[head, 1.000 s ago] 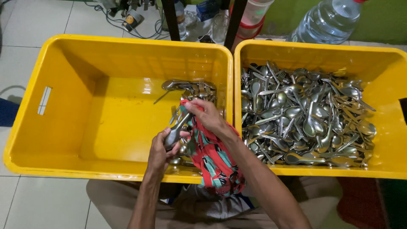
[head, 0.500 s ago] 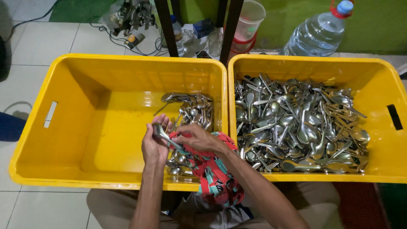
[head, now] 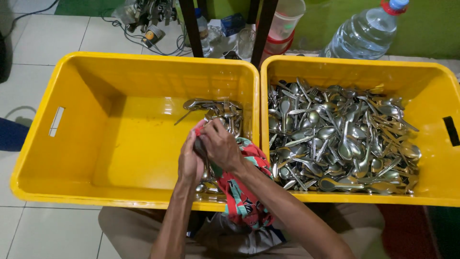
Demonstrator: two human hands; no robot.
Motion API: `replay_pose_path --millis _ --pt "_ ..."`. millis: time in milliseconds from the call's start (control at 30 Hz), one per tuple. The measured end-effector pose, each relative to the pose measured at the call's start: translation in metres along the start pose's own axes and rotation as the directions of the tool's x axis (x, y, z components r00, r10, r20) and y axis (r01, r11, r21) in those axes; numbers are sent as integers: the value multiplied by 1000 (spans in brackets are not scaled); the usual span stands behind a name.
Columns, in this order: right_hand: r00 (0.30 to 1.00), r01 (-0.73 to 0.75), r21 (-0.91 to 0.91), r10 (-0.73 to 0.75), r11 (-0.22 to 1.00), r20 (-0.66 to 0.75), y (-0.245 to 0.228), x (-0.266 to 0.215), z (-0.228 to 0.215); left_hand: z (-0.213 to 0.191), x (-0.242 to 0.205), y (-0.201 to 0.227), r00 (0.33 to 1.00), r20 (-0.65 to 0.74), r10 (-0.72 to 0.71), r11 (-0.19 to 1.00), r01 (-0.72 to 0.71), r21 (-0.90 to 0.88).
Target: The person wipes spoons and forks with a cloth and transfers them between plastic bins.
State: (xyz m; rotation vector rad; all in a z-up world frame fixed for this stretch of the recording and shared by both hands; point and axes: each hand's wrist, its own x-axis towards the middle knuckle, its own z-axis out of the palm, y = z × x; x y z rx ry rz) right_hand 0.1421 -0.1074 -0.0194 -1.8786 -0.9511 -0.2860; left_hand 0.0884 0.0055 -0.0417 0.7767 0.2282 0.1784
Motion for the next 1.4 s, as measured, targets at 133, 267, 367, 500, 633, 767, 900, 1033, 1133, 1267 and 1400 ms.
replay_pose_path --millis 133,267,367,500,633,767,900,1033,1133,1267,1400 --pt "999 -2 -63 -1 998 -46 -8 0 -4 -1 -4 -7 1000 14 -3 999 3 39" --pt "993 89 -1 -89 996 82 -22 2 -7 18 1 10 999 -1 -37 998 37 -43" --pt "994 85 -46 -82 995 66 -17 0 -3 18 -4 9 994 8 -111 989 112 -99" --pt "994 -112 2 112 994 11 3 -1 3 -33 2 -29 998 -11 -68 997 68 -45" --pt "980 -197 36 198 980 -20 -1 2 -6 -36 6 -30 983 -84 -164 986 164 -5" --pt "974 -147 123 122 981 189 0 4 -10 -44 19 -24 973 -111 -203 968 182 -173" --pt "963 -220 49 209 974 168 36 -8 10 -50 34 -29 938 -173 -299 953 287 -93" --pt "967 -248 172 233 953 105 34 -5 8 -21 35 -17 957 -190 -218 970 233 63" --pt "909 -386 88 362 918 208 14 8 -7 0 33 -6 999 -20 -29 999 30 44" --pt "811 -585 241 554 774 188 7 9 -14 -28 38 -9 998 -53 28 999 -29 -26" --pt "984 -135 104 145 985 -101 -2 6 -12 -15 27 -12 998 41 -49 994 53 -101"
